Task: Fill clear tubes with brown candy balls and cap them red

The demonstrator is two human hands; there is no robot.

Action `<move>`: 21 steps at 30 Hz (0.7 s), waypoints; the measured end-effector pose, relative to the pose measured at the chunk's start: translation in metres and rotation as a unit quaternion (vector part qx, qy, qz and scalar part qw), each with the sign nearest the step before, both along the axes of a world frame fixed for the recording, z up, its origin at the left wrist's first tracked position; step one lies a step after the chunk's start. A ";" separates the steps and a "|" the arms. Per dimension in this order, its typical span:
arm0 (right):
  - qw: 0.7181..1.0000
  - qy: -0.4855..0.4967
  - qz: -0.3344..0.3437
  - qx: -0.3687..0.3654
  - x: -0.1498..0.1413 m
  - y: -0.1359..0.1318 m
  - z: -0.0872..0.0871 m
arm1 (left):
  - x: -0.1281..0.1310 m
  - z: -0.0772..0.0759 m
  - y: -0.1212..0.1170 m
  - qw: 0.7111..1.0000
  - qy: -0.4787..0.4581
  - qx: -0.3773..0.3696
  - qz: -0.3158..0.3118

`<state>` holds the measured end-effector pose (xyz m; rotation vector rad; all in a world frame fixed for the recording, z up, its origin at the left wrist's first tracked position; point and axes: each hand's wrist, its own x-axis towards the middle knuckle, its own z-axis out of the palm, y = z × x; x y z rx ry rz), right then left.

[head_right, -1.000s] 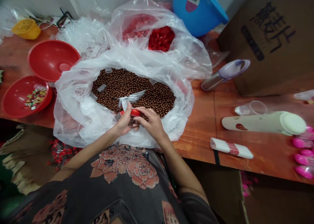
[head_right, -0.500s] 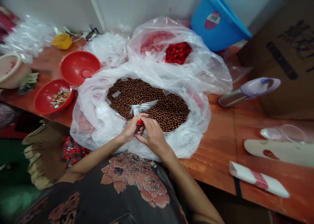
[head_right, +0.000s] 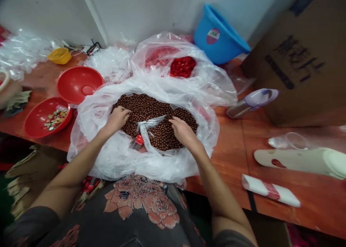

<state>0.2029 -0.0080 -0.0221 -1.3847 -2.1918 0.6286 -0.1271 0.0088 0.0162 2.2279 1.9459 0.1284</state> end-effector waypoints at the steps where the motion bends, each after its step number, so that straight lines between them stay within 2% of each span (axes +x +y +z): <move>1: 1.000 0.012 -0.009 0.004 0.002 0.008 0.008 | -0.009 0.001 0.014 0.999 0.036 -0.012 0.010; 4: 0.994 0.098 -0.017 0.043 0.005 0.033 0.042 | -0.030 -0.002 0.041 0.994 0.090 -0.068 0.006; 7: 0.973 0.199 -0.074 0.093 0.010 0.074 0.071 | -0.042 -0.012 0.048 0.995 0.076 -0.069 0.001; 9: 0.966 0.191 -0.133 0.112 0.015 0.115 0.082 | -0.048 -0.018 0.048 0.997 0.046 -0.059 0.013; 10: 0.970 0.143 -0.165 0.107 0.017 0.139 0.085 | -0.050 -0.019 0.047 0.998 0.029 -0.053 0.024; 11: 0.978 0.069 -0.184 0.073 0.019 0.163 0.084 | -0.052 -0.020 0.046 0.998 0.009 -0.048 0.035; 12: 0.982 0.038 -0.181 0.047 0.020 0.186 0.082 | -0.052 -0.019 0.044 0.998 -0.017 -0.043 0.044; 14: 0.985 -0.005 -0.172 0.013 0.018 0.225 0.073 | -0.051 -0.016 0.042 0.994 -0.093 -0.028 0.054; 16: 0.985 -0.043 -0.167 -0.012 0.013 0.254 0.062 | -0.048 -0.013 0.039 0.978 -0.195 -0.015 0.070; 19: 0.979 -0.096 -0.172 -0.044 -0.001 0.283 0.050 | -0.040 -0.014 0.039 0.926 -0.353 -0.038 0.131; 21: 0.975 -0.127 -0.172 -0.066 -0.012 0.295 0.044 | -0.036 -0.019 0.043 0.888 -0.422 -0.069 0.171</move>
